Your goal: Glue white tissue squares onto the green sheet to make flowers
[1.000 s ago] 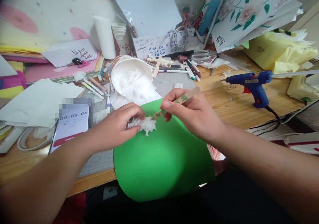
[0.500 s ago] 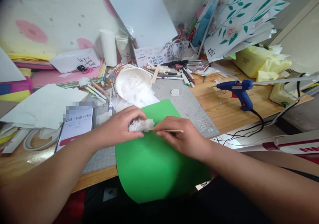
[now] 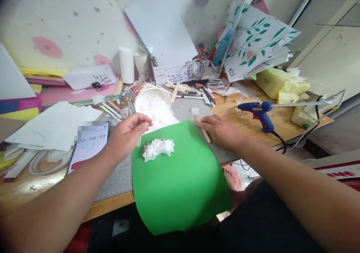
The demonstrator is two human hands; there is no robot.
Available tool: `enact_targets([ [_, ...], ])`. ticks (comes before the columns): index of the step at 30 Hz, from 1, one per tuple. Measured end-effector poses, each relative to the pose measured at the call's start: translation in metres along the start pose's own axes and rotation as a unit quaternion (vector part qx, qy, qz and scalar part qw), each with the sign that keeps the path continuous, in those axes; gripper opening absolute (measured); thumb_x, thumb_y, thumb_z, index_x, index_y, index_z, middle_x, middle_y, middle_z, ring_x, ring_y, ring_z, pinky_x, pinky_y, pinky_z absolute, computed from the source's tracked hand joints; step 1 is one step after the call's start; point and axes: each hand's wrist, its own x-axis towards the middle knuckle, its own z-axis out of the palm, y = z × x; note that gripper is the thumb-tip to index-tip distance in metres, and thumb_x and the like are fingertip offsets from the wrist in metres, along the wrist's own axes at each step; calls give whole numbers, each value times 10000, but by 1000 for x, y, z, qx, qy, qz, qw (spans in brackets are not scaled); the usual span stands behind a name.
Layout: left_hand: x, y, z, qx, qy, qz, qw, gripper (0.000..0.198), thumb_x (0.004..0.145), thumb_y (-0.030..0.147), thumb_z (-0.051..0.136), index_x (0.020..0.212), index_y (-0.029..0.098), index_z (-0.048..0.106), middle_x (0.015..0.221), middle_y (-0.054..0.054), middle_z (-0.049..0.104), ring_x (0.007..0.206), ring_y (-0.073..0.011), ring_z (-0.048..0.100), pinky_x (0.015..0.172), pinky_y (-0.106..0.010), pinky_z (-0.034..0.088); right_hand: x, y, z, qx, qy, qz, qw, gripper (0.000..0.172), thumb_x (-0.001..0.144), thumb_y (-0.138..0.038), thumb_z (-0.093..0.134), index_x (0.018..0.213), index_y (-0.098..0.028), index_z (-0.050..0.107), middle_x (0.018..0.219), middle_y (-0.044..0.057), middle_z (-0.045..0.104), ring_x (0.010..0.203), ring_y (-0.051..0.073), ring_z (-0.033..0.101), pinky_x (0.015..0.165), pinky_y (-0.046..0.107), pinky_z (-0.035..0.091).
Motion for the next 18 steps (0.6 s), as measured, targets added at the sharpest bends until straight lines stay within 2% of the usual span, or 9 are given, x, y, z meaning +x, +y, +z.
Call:
enact_targets([
  [2,0,1,-5,2,-8,13,1000,244,867,370,501,1021,183,530,1015,-64,605,932,-193,585,833,-370,490,-8,6,-5,-33,-5,11,999,463,832,-86,444,1241,-239,599,1214,78,617,1090,219,573,956,359,449],
  [4,-4,4,-5,41,-78,57,994,366,761,377,660,1067,209,549,1117,-62,584,1042,-220,556,927,-401,455,-21,17,-17,-67,10,43,997,411,838,-118,444,1195,-213,625,1209,72,625,1100,197,572,966,318,435],
  [6,-8,7,0,97,-154,110,977,516,673,355,754,1130,229,550,1209,-66,550,1151,-248,497,1013,-426,397,-37,33,-35,-107,44,104,988,298,861,-213,453,1036,-171,691,1121,101,662,1051,207,597,923,312,445],
  [8,-12,10,8,135,-182,137,964,570,658,324,771,1168,226,537,1245,-75,536,1187,-256,467,1042,-427,373,-56,53,-55,-153,87,194,965,283,846,-307,483,853,-138,710,966,151,690,920,248,631,791,355,467],
  [10,-15,13,17,155,-179,135,962,545,687,296,747,1179,212,527,1243,-83,541,1169,-257,475,1023,-424,393,-75,73,-71,-188,116,286,932,357,813,-421,512,718,-127,692,801,190,680,727,268,630,612,388,421],
  [12,-15,14,24,167,-166,124,964,476,724,280,712,1157,194,536,1207,-90,564,1131,-264,494,990,-435,414,-90,90,-79,-186,118,340,914,432,768,-538,544,635,-148,673,677,171,658,575,206,583,535,363,364],
  [15,-13,15,29,173,-150,116,966,348,771,265,663,1095,187,566,1129,-88,599,1077,-269,514,950,-454,428,-101,113,-74,-143,126,367,911,424,666,-595,639,609,-175,657,636,145,651,474,153,512,497,343,339],
  [18,-11,16,29,177,-143,112,967,215,814,238,612,1023,190,599,1058,-75,623,1022,-255,533,916,-441,441,-100,133,-60,-88,180,359,911,411,582,-577,723,622,-174,657,613,141,644,428,153,482,477,348,314],
])
